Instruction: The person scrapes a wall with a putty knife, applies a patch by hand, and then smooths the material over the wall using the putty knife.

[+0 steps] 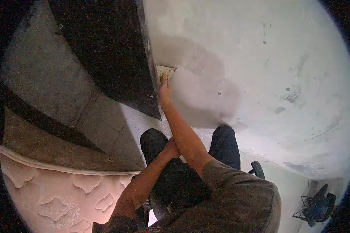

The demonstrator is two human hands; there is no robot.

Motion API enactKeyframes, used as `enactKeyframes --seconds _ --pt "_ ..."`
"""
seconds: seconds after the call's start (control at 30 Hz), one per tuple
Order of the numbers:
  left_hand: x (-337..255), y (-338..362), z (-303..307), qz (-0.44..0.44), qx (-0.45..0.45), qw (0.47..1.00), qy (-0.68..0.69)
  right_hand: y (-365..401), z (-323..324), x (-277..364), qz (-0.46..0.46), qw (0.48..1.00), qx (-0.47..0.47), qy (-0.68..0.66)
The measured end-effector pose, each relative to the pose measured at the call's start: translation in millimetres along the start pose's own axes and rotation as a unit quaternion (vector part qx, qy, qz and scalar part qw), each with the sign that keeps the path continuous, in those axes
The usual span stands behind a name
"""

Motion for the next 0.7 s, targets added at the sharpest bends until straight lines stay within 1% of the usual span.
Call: enactKeyframes --seconds 0.07,0.1,0.17,0.2,0.27,0.3,0.37,0.4,0.47,0.5,0.53,0.57,0.6,0.63,0.67,0.7 --pt "-3.4 0.6 3.4 -0.045 -0.021 0.999 0.012 -1.0 1.0 -0.5 0.059 0.998 0.032 0.0" --pt "1.5 -0.1 -0.7 -0.043 -0.022 0.999 0.013 2.9 -1.2 3.1 0.057 0.998 0.033 0.0" --pt "17.2 -4.0 -13.3 0.016 0.014 1.0 0.003 12.2 -8.0 13.3 0.005 0.997 0.032 -0.067" --pt "14.1 -1.3 -9.2 0.017 0.014 1.0 0.003 5.7 -6.7 5.9 0.004 0.997 0.033 -0.067" --pt "-4.1 5.4 10.4 -0.034 -0.029 0.999 0.004 -16.1 -3.7 -12.6 0.037 0.997 0.018 -0.064" --pt "-11.3 6.9 18.3 -0.033 -0.03 0.999 0.004 -15.4 -4.0 -1.1 0.036 0.997 0.019 -0.064" --pt "-23.2 5.1 27.7 0.019 -0.037 0.998 0.048 -12.0 -2.6 39.3 0.084 0.99 0.033 -0.112" --pt "-22.9 2.3 22.3 0.017 -0.035 0.998 0.053 -10.4 -0.5 43.5 0.086 0.99 0.032 -0.107" --pt "-23.6 -0.3 8.5 -0.013 0.038 0.999 0.037 1.2 2.4 46.4 0.05 0.994 0.064 -0.079" --pt "-28.3 1.1 2.9 -0.018 0.038 0.998 0.037 11.3 3.8 54.7 0.067 0.993 0.098 -0.024" --pt "-34.3 4.8 -1.6 -0.048 0.013 0.999 0.021 10.7 6.3 46.7 0.073 0.992 0.099 -0.025" --pt "-37.4 6.0 -3.5 -0.076 -0.01 0.997 0.003 11.3 6.4 35.8 0.079 0.993 0.085 0.015" --pt "-40.5 5.5 0.8 -0.078 -0.009 0.997 0.0 10.2 9.8 21.8 0.083 0.992 0.07 0.056" --pt "-43.5 6.2 4.4 -0.049 0.035 0.998 0.007 12.8 13.0 12.7 0.083 0.993 0.068 0.055" --pt "-45.8 7.7 5.0 -0.018 0.079 0.997 0.016 15.4 16.6 3.1 0.068 0.991 0.076 0.085" --pt "-42.7 6.9 -0.1 -0.018 0.08 0.997 0.015 15.3 19.8 -5.0 0.052 0.988 0.085 0.114"
Point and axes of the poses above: each hand's wrist, its own y-axis away from the middle knuckle, its own z-axis out of the back of the hand, x = y × z, the point moved 2 cm from there along -y, towards the middle knuckle, and after that the axes turned 9 degrees about z, right-handed, at the moved point
